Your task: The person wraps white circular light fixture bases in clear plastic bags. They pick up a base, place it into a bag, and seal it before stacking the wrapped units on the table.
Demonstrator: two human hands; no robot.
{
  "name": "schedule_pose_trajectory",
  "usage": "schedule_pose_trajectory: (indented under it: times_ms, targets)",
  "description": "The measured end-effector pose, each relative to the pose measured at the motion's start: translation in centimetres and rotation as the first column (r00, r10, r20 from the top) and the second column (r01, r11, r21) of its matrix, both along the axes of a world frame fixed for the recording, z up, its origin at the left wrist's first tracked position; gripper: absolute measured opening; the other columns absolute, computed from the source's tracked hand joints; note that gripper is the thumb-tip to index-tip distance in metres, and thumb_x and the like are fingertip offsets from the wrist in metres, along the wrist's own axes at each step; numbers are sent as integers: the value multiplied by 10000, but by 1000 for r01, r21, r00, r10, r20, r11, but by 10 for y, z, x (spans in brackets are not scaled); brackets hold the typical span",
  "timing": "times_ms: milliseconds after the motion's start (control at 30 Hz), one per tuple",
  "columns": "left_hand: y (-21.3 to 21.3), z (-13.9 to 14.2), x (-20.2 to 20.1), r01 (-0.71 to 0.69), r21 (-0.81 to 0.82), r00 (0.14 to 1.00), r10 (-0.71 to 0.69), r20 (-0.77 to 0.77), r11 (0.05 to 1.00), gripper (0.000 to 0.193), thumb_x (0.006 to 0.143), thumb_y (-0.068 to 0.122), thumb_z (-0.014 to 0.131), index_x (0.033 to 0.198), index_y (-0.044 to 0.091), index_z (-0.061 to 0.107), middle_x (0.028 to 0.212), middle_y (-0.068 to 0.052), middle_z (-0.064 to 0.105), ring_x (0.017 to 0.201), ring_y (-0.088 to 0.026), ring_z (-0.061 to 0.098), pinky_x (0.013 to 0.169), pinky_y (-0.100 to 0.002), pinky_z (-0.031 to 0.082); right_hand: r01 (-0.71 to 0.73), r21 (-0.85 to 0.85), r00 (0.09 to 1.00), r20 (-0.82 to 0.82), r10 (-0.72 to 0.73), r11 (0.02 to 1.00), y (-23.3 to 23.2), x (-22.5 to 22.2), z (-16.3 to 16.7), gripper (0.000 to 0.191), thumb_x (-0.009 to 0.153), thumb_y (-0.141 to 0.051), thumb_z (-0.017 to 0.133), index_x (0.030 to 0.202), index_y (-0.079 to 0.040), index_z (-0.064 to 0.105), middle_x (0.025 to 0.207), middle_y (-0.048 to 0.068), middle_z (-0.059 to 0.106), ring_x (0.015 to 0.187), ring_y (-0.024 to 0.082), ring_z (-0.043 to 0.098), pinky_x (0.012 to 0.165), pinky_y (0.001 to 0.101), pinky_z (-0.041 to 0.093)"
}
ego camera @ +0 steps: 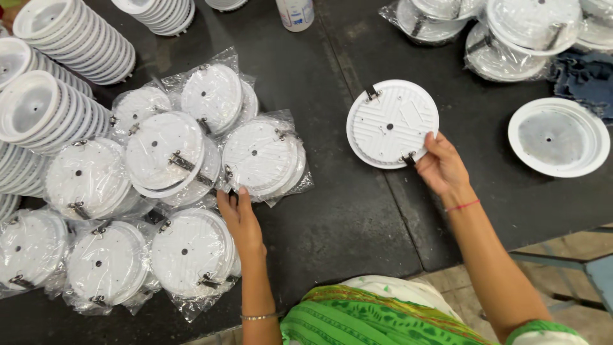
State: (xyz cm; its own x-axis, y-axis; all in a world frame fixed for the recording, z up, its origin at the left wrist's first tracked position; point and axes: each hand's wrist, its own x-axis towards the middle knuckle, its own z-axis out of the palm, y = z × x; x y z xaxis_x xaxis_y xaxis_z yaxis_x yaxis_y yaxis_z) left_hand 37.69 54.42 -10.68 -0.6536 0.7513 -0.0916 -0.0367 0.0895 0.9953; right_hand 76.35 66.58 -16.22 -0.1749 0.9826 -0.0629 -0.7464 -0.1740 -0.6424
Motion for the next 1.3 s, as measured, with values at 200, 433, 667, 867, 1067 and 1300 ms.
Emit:
schedule_pose_trajectory:
  times_ms: [200, 433, 667, 867, 1067, 1300]
  targets:
    - [-39, 28, 29, -33, -19, 996, 31, -82, 999, 746, 1009, 318, 573, 1588, 1, 226, 1641, -213, 289, 1521, -310, 320, 1202, -399, 296, 14, -63, 992, -123, -22, 998, -35, 30, -10, 437, 1058, -174, 579, 1427, 51, 511, 1461, 158, 592, 1345, 254, 580, 1144, 423, 467]
    - [-78, 32, 69, -42, 28, 994, 44, -95, 999, 663, 1037, 266, 548, 1569, -10, 265, 1616, -215, 330, 1490, -290, 367, 1203, -386, 309, -2, -77, 982, -187, -12, 997, -50, 67, -20, 432, 1049, -172, 595, 1422, 30, 511, 1443, 151, 599, 1320, 260, 591, 1114, 424, 476]
    - [-99, 16, 122, -46, -6, 992, 44, -122, 999, 613, 1052, 255, 547, 1551, -17, 316, 1601, -197, 382, 1445, -262, 421, 1171, -362, 355, 148, 159, 844, 495, -209, 976, -73, 90, -1, 268, 1044, -29, 654, 1306, 18, 625, 1256, 160, 680, 1153, 226, 628, 1054, 395, 502]
    - [-98, 0, 155, 66, -41, 996, -68, -51, 997, 563, 1054, 229, 548, 1526, -22, 373, 1567, -179, 424, 1370, -241, 494, 1136, -340, 394, -411, 535, 34, 818, -575, 738, -112, 67, 8, 426, 890, -29, 690, 1294, -167, 698, 1365, 47, 718, 1235, 255, 671, 1054, 383, 499]
    - [-85, 15, 134, 137, -31, 986, -139, -96, 990, 535, 1045, 208, 548, 1505, -13, 388, 1551, -154, 441, 1348, -231, 529, 1108, -340, 411, -224, 654, -186, 699, -691, 722, -98, 107, 21, 553, 841, -144, 765, 1355, -36, 595, 1396, 151, 612, 1304, 358, 563, 1106, 496, 421]
    - [-75, 21, 115, 211, 14, 973, -208, -98, 977, 503, 1034, 191, 564, 1471, -11, 422, 1499, -150, 494, 1284, -239, 575, 1074, -355, 446, 44, 598, -497, 708, -502, 800, -69, 196, 9, 458, 928, 79, 647, 1341, -116, 671, 1347, 99, 723, 1201, 309, 684, 1036, 406, 527]
